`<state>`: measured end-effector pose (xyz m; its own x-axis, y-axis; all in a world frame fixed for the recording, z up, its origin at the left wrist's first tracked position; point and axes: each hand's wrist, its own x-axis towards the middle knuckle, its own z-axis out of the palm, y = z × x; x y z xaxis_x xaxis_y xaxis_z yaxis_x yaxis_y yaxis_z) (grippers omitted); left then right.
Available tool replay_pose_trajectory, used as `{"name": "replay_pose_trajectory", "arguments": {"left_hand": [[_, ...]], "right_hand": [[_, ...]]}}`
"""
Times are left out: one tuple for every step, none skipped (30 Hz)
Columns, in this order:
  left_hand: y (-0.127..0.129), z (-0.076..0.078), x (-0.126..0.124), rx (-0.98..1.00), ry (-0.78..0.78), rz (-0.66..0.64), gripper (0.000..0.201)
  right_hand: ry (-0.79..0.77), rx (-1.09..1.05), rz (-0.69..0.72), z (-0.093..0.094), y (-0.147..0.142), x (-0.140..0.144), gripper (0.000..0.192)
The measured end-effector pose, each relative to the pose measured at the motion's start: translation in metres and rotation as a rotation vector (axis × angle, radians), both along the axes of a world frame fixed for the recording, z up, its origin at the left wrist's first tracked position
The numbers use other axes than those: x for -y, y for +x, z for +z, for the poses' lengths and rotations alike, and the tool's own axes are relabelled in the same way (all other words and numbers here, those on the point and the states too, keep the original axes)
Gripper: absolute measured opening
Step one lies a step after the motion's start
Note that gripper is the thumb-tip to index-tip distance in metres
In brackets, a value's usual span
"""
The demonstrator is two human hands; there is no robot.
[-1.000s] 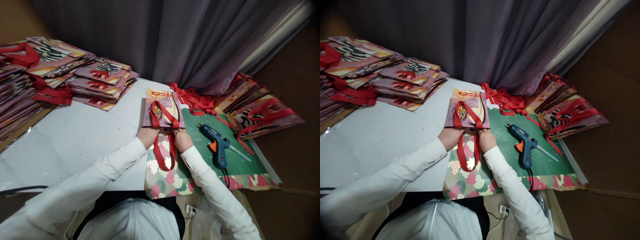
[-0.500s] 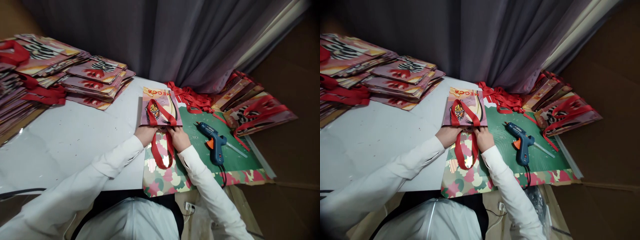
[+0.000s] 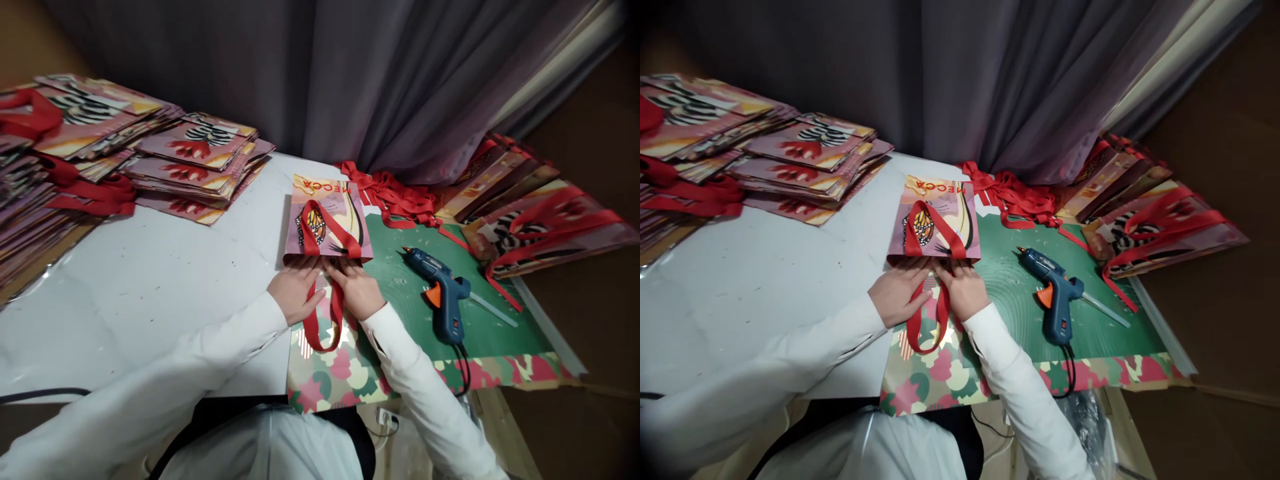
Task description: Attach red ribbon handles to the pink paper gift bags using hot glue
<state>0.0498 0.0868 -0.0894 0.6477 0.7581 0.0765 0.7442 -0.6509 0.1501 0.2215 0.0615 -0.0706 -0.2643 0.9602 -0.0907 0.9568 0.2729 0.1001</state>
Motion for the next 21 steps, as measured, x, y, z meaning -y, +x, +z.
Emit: {"name": "replay_pose_trajectory", "arguments": {"left_hand": [[0.000,0.000,-0.001,0.007,0.009,-0.003,0.056],[0.001,0.000,-0.001,0.013,0.013,-0.006,0.056],[0.001,0.001,-0.002,0.015,0.011,-0.005,0.055],[0.002,0.001,-0.002,0.010,0.000,0.000,0.053],[0.002,0.002,-0.003,0.001,-0.018,0.011,0.051],[0.001,0.003,-0.003,-0.010,-0.036,0.026,0.050],[0.000,0.004,-0.004,-0.019,-0.054,0.041,0.049],[-0.001,0.005,-0.004,-0.025,-0.065,0.057,0.049],[-0.003,0.005,-0.005,-0.028,-0.069,0.072,0.049],[-0.004,0.006,-0.006,-0.027,-0.064,0.085,0.049],[-0.006,0.007,-0.006,-0.025,-0.056,0.093,0.049],[-0.008,0.008,-0.007,-0.024,-0.050,0.097,0.048],[-0.010,0.008,-0.007,-0.023,-0.050,0.099,0.047],[-0.011,0.009,-0.008,-0.021,-0.052,0.095,0.046],[-0.012,0.009,-0.008,-0.019,-0.051,0.082,0.046],[-0.013,0.010,-0.009,-0.015,-0.045,0.067,0.046],[-0.013,0.010,-0.009,-0.013,-0.033,0.054,0.047],[-0.013,0.010,-0.009,-0.016,-0.016,0.046,0.048],[-0.012,0.009,-0.009,-0.023,0.003,0.044,0.049],[-0.012,0.009,-0.008,-0.034,0.019,0.047,0.050],[-0.011,0.008,-0.008,-0.042,0.027,0.053,0.050]], "right_hand": [[0.010,-0.002,-0.006,-0.001,-0.001,0.000,0.056],[0.017,-0.006,-0.027,-0.002,-0.002,0.000,0.056],[0.017,-0.012,-0.057,-0.003,-0.004,0.000,0.055],[0.013,-0.025,-0.084,-0.004,-0.004,-0.001,0.053],[0.008,-0.042,-0.104,-0.004,-0.004,-0.001,0.051],[0.002,-0.060,-0.115,-0.004,-0.004,-0.001,0.050],[-0.008,-0.078,-0.123,-0.003,-0.002,-0.001,0.049],[-0.024,-0.092,-0.132,-0.003,0.000,-0.001,0.050],[-0.045,-0.101,-0.148,-0.002,0.002,0.000,0.050],[-0.073,-0.107,-0.168,-0.001,0.005,0.000,0.050],[-0.101,-0.111,-0.188,0.000,0.007,0.000,0.048],[-0.125,-0.113,-0.207,0.001,0.009,0.001,0.045],[-0.141,-0.114,-0.221,0.001,0.010,0.001,0.043],[-0.149,-0.113,-0.230,0.001,0.011,0.001,0.041],[-0.152,-0.110,-0.234,0.001,0.011,0.001,0.040],[-0.153,-0.105,-0.232,0.001,0.011,0.001,0.040],[-0.151,-0.098,-0.226,0.001,0.010,0.001,0.041],[-0.147,-0.093,-0.216,0.001,0.010,0.000,0.042],[-0.139,-0.088,-0.205,0.001,0.009,0.000,0.042],[-0.128,-0.084,-0.197,0.002,0.009,0.001,0.043],[-0.120,-0.086,-0.191,0.002,0.008,0.001,0.043]]}}
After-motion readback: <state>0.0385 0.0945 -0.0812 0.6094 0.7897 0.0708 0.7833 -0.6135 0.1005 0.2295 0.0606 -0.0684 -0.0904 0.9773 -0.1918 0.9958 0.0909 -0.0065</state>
